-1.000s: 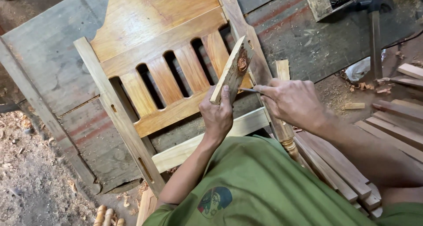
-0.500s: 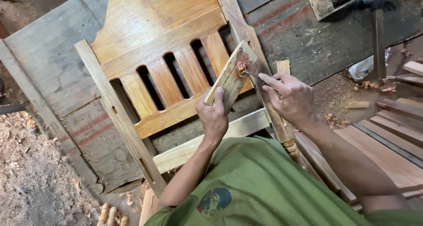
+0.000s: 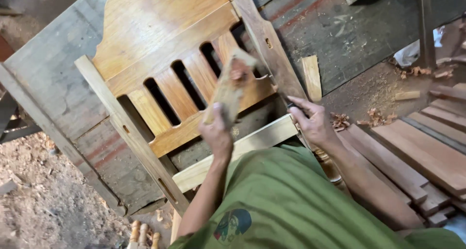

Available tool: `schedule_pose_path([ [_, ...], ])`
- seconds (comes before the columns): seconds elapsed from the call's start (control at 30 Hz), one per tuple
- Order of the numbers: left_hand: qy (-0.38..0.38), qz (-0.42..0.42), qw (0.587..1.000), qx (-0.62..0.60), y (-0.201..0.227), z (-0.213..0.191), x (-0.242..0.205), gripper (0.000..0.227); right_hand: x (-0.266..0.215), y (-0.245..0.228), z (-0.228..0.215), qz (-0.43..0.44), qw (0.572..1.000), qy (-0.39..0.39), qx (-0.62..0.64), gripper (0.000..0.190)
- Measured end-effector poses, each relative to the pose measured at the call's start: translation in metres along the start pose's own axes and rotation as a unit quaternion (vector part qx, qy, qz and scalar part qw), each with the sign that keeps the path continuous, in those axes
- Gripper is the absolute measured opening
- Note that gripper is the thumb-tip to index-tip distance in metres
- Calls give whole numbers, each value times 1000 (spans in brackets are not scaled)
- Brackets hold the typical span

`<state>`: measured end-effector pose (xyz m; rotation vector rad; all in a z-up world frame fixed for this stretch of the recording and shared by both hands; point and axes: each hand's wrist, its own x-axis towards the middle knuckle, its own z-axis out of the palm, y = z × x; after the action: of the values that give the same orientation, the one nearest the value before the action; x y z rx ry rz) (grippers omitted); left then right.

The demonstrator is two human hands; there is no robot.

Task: The person assembles a wooden chair by attaching a side rail to the backrest. They use a hammer to tap the pieces together and a chisel to carve and fit a wooden block into a slot on the chair frame.

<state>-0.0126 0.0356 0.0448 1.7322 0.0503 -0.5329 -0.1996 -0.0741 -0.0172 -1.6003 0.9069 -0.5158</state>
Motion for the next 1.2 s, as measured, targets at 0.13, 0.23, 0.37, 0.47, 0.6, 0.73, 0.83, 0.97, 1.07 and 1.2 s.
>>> schedule_pose_path([
  [0.13, 86, -11, 985, -150, -6, -29, 32, 20, -9, 51, -7, 142, 986, 29, 85, 35],
  [0.23, 140, 20, 973, -182, -43, -64, 63, 18, 6, 47, 3, 130, 989, 33, 69, 35],
  [0.37, 188, 35, 967, -169, -100, -130, 95, 33, 27, 87, 17, 11, 986, 53, -156, 34],
  [0.47, 205, 32, 964, -167, -115, -157, 95, 35, 33, 114, 33, 38, 984, 64, -162, 37],
  [0.6, 240, 28, 955, -173, -115, -173, 95, 38, 30, 130, 40, 77, 979, 37, -185, 38],
  [0.73, 218, 11, 965, -145, -81, -136, 78, 37, 34, 120, 43, 106, 973, 17, -204, 42],
  [0.83, 209, -4, 969, -129, -54, -102, 60, 40, 35, 108, 51, 118, 969, -7, -216, 43],
  [0.97, 218, -14, 966, -139, -84, -120, 75, 48, 39, 81, 35, 114, 956, -53, -263, 44],
  [1.07, 209, -23, 967, -141, -87, -111, 76, 47, 34, 95, 25, 128, 941, -78, -305, 44],
  [1.2, 199, -29, 970, -140, -80, -95, 75, 45, 33, 100, 26, 140, 939, -66, -308, 45],
])
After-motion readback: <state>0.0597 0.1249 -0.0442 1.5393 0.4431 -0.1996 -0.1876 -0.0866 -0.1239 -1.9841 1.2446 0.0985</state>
